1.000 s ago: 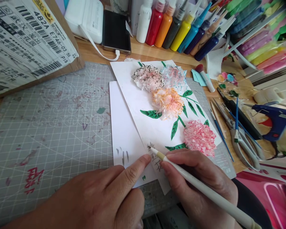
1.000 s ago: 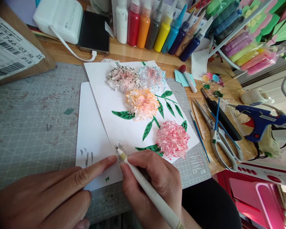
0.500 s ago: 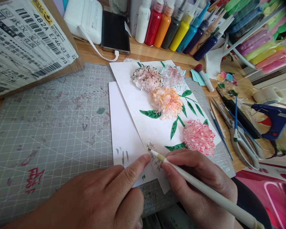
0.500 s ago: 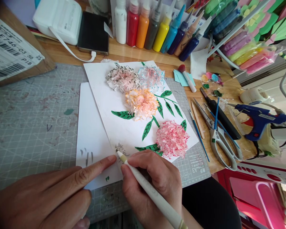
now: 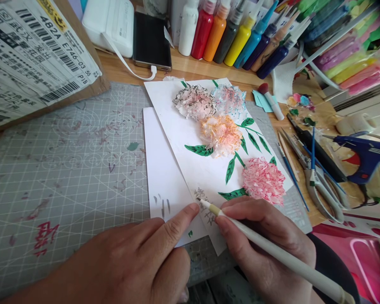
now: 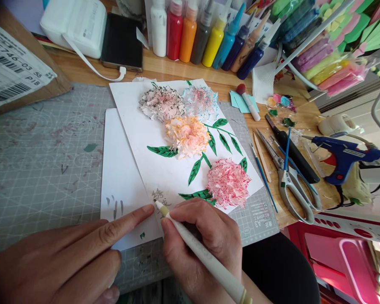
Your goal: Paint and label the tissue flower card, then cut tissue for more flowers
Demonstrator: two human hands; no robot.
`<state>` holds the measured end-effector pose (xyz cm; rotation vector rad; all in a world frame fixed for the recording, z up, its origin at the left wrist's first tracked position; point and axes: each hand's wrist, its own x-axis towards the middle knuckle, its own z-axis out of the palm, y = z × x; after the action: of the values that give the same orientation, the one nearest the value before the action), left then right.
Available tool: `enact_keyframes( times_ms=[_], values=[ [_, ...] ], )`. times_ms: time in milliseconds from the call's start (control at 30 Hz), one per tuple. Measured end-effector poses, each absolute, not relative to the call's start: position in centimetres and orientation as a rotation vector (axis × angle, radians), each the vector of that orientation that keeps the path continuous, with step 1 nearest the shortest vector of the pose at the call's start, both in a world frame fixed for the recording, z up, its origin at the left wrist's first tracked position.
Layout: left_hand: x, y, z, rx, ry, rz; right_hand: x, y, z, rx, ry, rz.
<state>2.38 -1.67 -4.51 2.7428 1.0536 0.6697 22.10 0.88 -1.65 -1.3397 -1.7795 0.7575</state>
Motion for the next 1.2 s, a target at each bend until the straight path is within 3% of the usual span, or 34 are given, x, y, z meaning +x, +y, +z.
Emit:
enact_keyframes(
  times_ms=[1200],
  values=[
    [2.57,-1.61,-4.51,2.748,1.104,0.703,22.37,0.61,-2.24,-1.432,-1.759,0.667]
  ],
)
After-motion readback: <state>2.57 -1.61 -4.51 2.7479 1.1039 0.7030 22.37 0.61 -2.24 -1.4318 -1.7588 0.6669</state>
